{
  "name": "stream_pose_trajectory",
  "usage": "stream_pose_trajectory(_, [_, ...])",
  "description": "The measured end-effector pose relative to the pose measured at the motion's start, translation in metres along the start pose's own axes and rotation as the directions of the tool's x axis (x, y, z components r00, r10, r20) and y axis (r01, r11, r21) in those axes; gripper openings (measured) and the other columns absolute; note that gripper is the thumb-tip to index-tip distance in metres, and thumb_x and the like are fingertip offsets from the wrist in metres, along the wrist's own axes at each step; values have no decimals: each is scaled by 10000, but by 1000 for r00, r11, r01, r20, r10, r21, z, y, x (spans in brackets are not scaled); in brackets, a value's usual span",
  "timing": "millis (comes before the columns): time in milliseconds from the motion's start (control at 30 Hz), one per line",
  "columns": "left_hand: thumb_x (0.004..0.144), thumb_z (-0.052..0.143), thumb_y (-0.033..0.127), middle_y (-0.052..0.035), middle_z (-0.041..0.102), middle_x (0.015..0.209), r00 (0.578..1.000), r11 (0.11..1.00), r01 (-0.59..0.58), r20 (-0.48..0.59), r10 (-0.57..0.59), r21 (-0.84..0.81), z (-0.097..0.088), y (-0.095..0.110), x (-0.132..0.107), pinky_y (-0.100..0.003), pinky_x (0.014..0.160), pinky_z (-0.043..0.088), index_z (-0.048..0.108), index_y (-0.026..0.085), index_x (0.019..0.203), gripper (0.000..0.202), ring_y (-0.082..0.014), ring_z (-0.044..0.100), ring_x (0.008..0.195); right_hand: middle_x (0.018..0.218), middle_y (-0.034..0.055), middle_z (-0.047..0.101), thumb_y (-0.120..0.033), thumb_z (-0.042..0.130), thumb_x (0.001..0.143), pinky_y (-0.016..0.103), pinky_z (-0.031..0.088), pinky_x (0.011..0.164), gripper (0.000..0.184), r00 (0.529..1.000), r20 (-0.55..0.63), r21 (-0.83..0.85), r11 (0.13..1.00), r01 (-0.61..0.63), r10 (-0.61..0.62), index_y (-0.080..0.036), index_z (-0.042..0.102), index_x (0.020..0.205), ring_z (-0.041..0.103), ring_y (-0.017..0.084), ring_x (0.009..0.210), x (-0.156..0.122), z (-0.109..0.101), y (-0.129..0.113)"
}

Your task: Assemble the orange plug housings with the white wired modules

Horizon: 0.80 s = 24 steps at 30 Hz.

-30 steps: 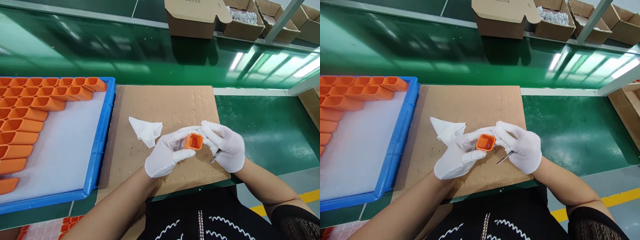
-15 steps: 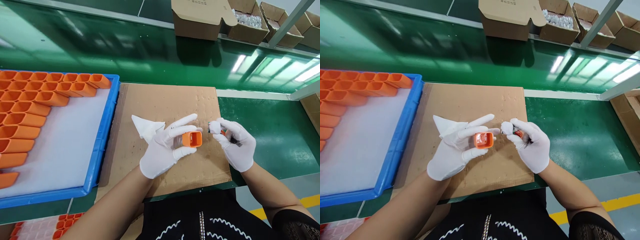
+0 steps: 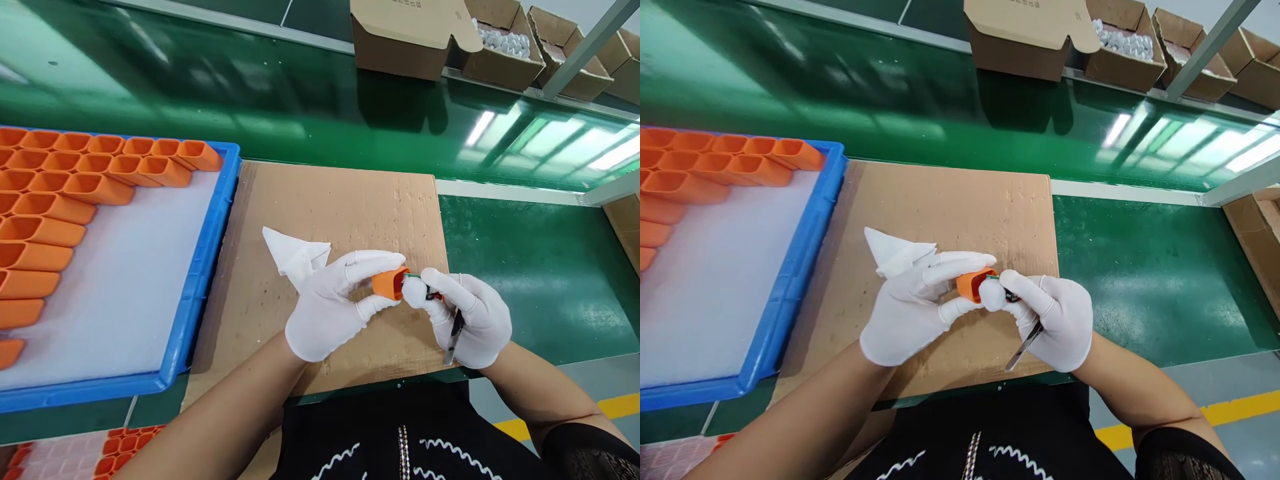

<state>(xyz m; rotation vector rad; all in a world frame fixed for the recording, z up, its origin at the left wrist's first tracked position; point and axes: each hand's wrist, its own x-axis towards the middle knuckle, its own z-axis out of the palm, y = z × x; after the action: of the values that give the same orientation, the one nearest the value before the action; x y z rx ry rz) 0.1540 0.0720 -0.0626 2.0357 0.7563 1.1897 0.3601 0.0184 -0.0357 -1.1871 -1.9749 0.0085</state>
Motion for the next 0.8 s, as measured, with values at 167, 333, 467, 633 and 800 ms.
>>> stream_pose_trajectory(167, [876,781,261,-57,770,1203,1000,999,6,16,-5,-35,1,1,-1,-356,953,627,690,281,1256,391,-202,754,1028,647,-53,596,-261,564,1027,252,386,519,279,999,52,-127,992,-3,9,-259,609,1303,469,118,523,-4,1,0])
stream_pose_trajectory(333, [890,766,253,-45,767,1211,1000,1000,23,17,-23,-10,2,3,-3,-330,985,612,694,289,1238,357,-190,750,1043,662,-49,611,-208,563,995,291,356,522,276,999,32,-215,976,-18,26,-254,621,1260,418,126,511,-9,2,-5])
stream_pose_trajectory(467, [890,766,258,-48,767,1211,1000,999,6,-1,-6,-32,5,3,-5,-339,972,623,694,298,1257,376,-198,749,1041,702,-45,650,-117,520,927,313,315,492,354,1000,29,-283,959,-2,11,-248,619,1241,420,125,502,-9,0,-11])
stream_pose_trajectory(633, [890,764,237,-48,763,1215,1000,1000,6,9,-6,-31,6,4,-5,-338,964,625,686,308,1275,399,-198,744,1052,672,-46,623,-113,520,923,311,310,472,350,996,82,-268,963,-22,45,-238,610,1237,439,123,489,-5,-5,-13])
stream_pose_trajectory(800, [897,752,228,-45,751,1223,1000,999,13,11,-12,-39,7,3,-7,-346,966,617,672,317,1294,414,-201,735,1060,631,-49,592,-178,520,992,303,314,471,258,993,84,-252,966,-61,85,-251,629,1214,460,111,476,-5,-5,-12])
